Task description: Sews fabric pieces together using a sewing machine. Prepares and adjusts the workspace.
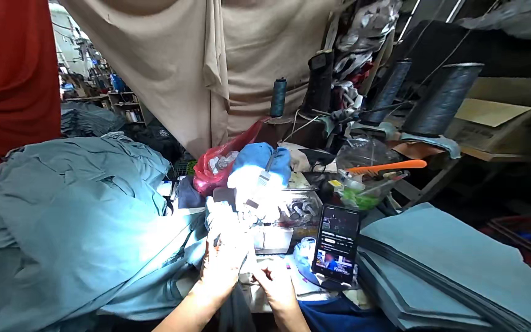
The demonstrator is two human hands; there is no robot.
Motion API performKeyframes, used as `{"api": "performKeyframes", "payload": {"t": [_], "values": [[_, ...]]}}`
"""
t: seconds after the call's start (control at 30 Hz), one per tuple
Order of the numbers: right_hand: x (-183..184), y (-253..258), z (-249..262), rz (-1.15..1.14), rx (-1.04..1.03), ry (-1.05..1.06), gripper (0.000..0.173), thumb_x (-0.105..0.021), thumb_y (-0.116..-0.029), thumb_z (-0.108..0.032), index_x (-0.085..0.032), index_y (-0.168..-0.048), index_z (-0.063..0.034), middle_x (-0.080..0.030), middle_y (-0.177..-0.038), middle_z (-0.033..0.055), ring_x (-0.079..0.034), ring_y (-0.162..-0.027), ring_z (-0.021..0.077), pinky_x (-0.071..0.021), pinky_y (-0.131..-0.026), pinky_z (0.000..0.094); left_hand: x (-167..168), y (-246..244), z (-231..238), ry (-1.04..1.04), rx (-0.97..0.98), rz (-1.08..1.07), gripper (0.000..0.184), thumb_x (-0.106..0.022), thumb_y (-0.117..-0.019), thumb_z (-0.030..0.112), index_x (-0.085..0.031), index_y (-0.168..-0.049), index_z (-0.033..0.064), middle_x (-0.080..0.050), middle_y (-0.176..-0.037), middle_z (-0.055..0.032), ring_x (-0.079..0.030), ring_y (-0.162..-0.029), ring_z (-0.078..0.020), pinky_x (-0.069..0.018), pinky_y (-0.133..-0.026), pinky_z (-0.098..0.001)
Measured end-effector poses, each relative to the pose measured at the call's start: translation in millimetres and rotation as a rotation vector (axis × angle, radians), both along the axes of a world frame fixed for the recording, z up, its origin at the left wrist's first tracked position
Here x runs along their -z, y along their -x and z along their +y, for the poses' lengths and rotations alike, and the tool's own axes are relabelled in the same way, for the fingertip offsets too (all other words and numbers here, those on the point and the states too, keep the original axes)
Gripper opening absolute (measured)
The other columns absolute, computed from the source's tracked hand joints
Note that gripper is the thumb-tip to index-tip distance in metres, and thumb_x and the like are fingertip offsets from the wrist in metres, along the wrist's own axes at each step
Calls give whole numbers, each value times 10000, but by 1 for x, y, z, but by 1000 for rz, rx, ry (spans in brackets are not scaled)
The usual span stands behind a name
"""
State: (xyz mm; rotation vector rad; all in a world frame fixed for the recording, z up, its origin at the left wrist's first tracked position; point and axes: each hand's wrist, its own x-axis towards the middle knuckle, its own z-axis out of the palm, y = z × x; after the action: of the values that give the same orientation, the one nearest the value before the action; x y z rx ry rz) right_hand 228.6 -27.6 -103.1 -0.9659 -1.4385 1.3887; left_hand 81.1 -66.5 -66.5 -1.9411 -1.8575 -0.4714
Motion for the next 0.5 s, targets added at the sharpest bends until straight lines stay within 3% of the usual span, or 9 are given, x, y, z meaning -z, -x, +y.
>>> {"api": "performKeyframes", "payload": {"t": [0.07,0.13,0.23,0.3,0.4,0.5], "values": [[-5,1,2,3,7,19,37,-675,-898,-10,-682,-862,-14,-666,-734,-1,-653,-665,55,-571,-658,223,-7,3,0,75,21,-39,683,-756,-729,12,-667,-1373,223,-613,-1436,-127,-547,-1343,-411,-370,-1071,-707],[-5,3,4,10,2,24,53,-669,-903,-4,-681,-852,-15,-667,-729,1,-654,-664,58,-571,-657,224,-10,6,1,121,32,-49,718,-752,-722,24,-644,-1401,233,-588,-1467,-119,-523,-1366,-411,-365,-1076,-708],[-3,9,20,-57,-1,-40,106,-649,-937,-70,-689,-844,-35,-654,-715,-28,-618,-656,30,-527,-651,213,-10,10,4,111,42,-35,578,-642,-844,17,-664,-1378,237,-593,-1471,-78,-523,-1377,-367,-400,-1076,-649],[-5,17,36,-94,2,-20,110,-656,-949,-87,-685,-873,-12,-650,-721,-17,-609,-658,39,-524,-668,232,-10,13,6,71,70,-36,496,-600,-893,-8,-704,-1315,232,-630,-1427,-63,-554,-1346,-349,-420,-1077,-626],[-13,29,54,-105,-4,70,163,-647,-969,-72,-640,-1030,78,-623,-699,24,-591,-579,70,-525,-572,235,-15,17,9,35,88,-46,429,-568,-926,-12,-736,-1238,230,-673,-1366,-28,-591,-1309,-308,-438,-1072,-594],[-18,34,55,-109,22,110,189,-624,-987,-83,-616,-1087,77,-598,-663,16,-565,-528,69,-494,-513,222,-15,18,13,40,74,-78,373,-558,-938,-1,-759,-1180,198,-708,-1282,-60,-628,-1248,-319,-468,-1048,-583]]}}
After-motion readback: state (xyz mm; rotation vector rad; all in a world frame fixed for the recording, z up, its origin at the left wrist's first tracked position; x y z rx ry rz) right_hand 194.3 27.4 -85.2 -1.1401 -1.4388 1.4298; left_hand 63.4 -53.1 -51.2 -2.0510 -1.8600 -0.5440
